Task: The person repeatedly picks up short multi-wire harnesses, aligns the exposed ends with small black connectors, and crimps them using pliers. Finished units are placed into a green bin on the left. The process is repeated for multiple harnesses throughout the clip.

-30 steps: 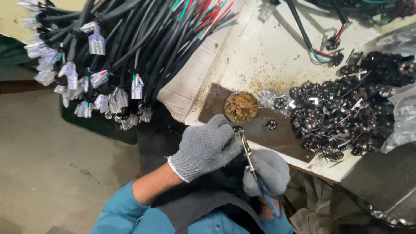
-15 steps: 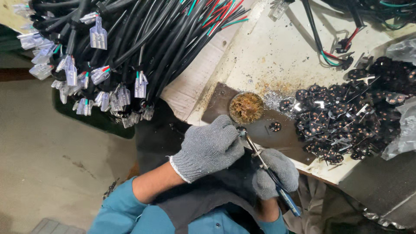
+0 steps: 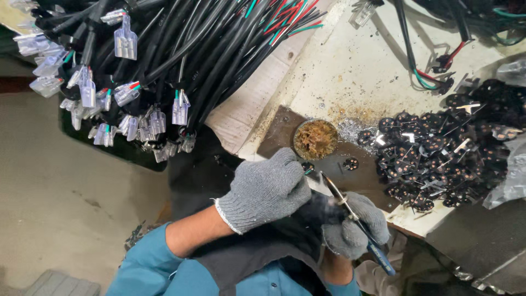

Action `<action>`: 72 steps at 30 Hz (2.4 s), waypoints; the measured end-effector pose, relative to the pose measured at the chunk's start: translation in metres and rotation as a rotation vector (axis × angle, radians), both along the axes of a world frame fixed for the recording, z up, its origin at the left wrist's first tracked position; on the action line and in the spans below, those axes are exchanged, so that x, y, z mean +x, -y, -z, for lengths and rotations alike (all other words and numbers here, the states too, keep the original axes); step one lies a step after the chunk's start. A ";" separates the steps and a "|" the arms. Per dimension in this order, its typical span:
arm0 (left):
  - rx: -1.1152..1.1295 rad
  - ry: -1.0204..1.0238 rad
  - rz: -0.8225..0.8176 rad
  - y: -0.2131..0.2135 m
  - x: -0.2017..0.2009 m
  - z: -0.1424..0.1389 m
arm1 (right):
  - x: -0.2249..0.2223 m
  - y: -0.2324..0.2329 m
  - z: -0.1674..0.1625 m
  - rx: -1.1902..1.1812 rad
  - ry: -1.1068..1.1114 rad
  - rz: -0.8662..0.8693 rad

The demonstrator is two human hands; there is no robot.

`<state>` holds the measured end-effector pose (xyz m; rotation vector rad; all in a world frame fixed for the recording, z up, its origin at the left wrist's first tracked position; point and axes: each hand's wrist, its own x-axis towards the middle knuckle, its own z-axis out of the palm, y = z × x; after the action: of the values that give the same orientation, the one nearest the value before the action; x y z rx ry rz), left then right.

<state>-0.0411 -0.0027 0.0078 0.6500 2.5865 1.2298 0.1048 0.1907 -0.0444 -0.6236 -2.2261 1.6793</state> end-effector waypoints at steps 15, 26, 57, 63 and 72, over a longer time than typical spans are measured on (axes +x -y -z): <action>-0.041 -0.007 0.015 -0.001 0.003 0.002 | -0.023 0.013 -0.023 0.325 -0.076 -0.182; -0.056 0.001 0.007 -0.003 0.004 0.001 | -0.016 0.013 -0.034 0.509 0.119 -0.207; 0.000 -0.126 -0.073 -0.007 0.002 0.004 | -0.023 0.022 -0.020 -0.420 -0.416 0.212; 0.002 -0.089 -0.091 -0.007 -0.002 -0.005 | -0.040 0.025 0.010 -0.226 -0.256 0.280; -0.051 -0.123 -0.132 0.015 0.000 0.004 | -0.078 0.031 -0.026 0.808 -0.098 0.063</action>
<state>-0.0413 -0.0175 0.0033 0.5702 2.7930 1.1911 0.0265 0.1601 -0.0183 -0.3736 -2.4878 0.6383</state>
